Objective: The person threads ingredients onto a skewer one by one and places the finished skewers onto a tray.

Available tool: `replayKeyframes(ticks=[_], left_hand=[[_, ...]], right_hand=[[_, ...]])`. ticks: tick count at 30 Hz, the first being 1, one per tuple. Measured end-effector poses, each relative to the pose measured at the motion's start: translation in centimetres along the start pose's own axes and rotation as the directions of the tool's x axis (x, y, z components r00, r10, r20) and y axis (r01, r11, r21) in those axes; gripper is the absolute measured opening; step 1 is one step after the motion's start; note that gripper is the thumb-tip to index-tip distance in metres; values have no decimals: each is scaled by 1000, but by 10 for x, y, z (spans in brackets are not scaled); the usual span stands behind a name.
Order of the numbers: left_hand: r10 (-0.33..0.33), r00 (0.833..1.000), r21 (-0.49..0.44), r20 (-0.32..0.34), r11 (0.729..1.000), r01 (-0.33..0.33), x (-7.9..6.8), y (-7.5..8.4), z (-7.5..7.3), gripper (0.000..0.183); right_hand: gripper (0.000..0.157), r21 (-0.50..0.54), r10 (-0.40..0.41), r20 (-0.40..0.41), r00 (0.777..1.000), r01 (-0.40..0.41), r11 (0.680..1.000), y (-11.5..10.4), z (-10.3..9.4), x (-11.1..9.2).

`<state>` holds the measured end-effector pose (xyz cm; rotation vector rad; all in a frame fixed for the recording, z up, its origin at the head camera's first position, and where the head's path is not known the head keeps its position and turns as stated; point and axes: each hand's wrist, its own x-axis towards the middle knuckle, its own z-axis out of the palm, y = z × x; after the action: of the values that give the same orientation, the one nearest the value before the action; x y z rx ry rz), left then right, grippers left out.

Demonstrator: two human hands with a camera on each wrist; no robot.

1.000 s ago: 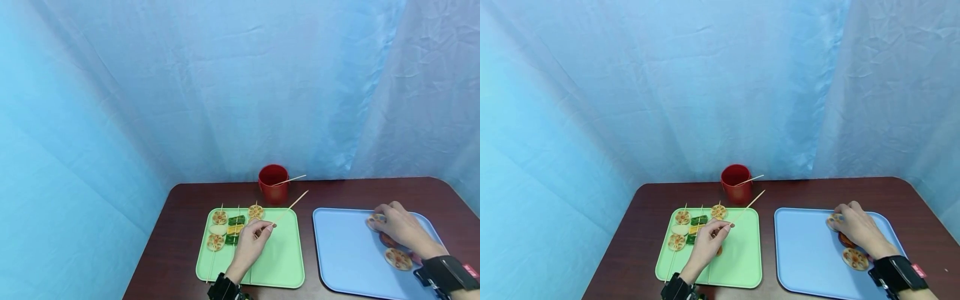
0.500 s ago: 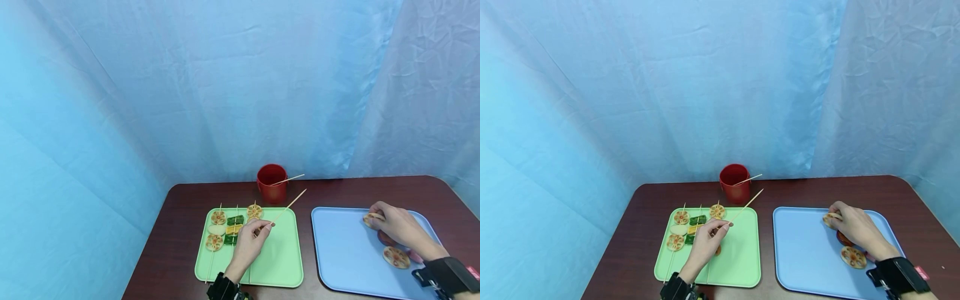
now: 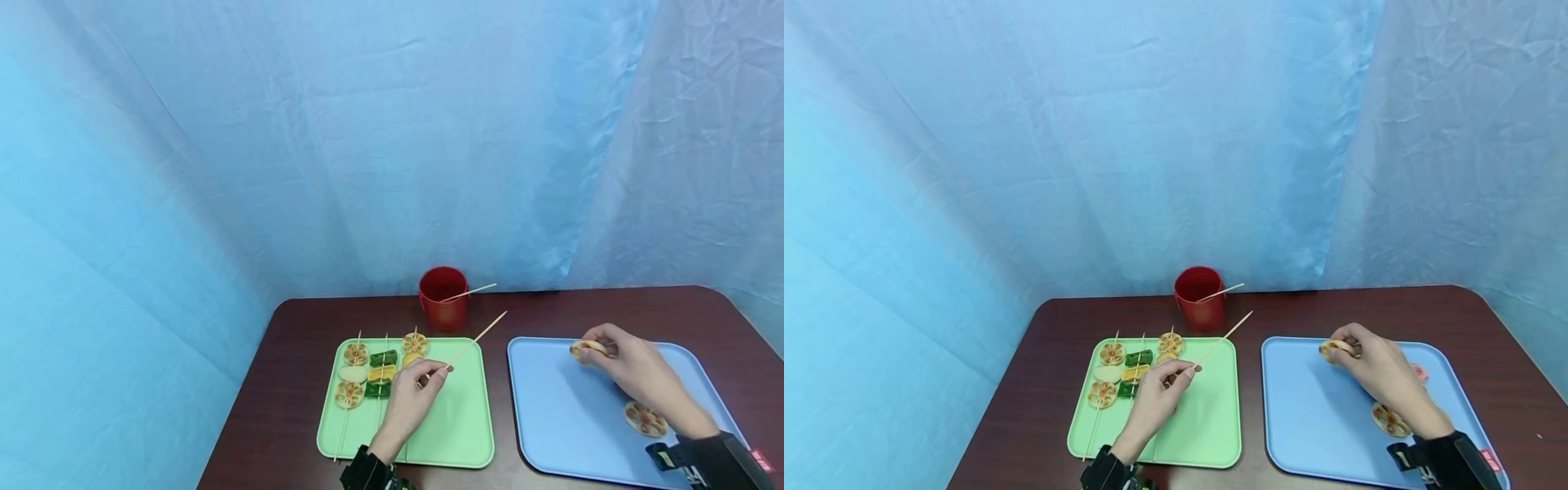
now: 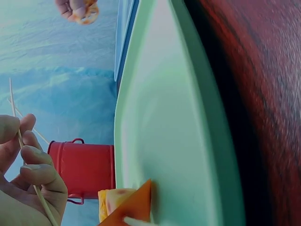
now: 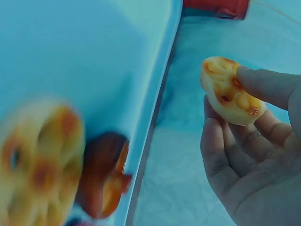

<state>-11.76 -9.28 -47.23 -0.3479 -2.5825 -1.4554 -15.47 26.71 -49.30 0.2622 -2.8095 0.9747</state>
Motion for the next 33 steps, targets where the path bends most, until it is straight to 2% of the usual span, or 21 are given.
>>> replayKeyframes(ticks=[3, 6, 12, 17, 24, 26, 29, 33], left_hand=[[14, 1000, 13, 4, 1000, -14, 2, -17, 9, 17], [27, 999, 11, 22, 1000, -27, 1, -19, 12, 19], [41, 998, -3, 53, 999, -41, -1, -17, 16, 22], [25, 997, 11, 75, 1000, -26, -2, -17, 18, 21], [25, 996, 32, 89, 999, -28, -3, -18, 18, 21], [30, 996, 35, 88, 999, -33, -3, -18, 18, 20], [36, 995, 37, 89, 999, -39, -4, -18, 19, 20], [35, 994, 36, 100, 999, -39, -6, -20, 21, 20]], right_hand=[[33, 70, 14, -29, 999, -12, 997, -8, 4, 2], [39, 166, 58, -25, 998, -53, 985, -16, 9, 3], [51, 358, 160, 35, 986, -162, 920, -33, 18, 8], [54, 455, 190, 24, 982, -179, 872, -43, 27, 11], [58, 511, 231, 42, 972, -219, 831, -50, 30, 12], [60, 557, 247, 59, 967, -237, 796, -51, 30, 14], [59, 654, 257, 80, 963, -245, 716, -53, 30, 16], [49, 790, 256, 106, 961, -238, 565, -55, 31, 18]])
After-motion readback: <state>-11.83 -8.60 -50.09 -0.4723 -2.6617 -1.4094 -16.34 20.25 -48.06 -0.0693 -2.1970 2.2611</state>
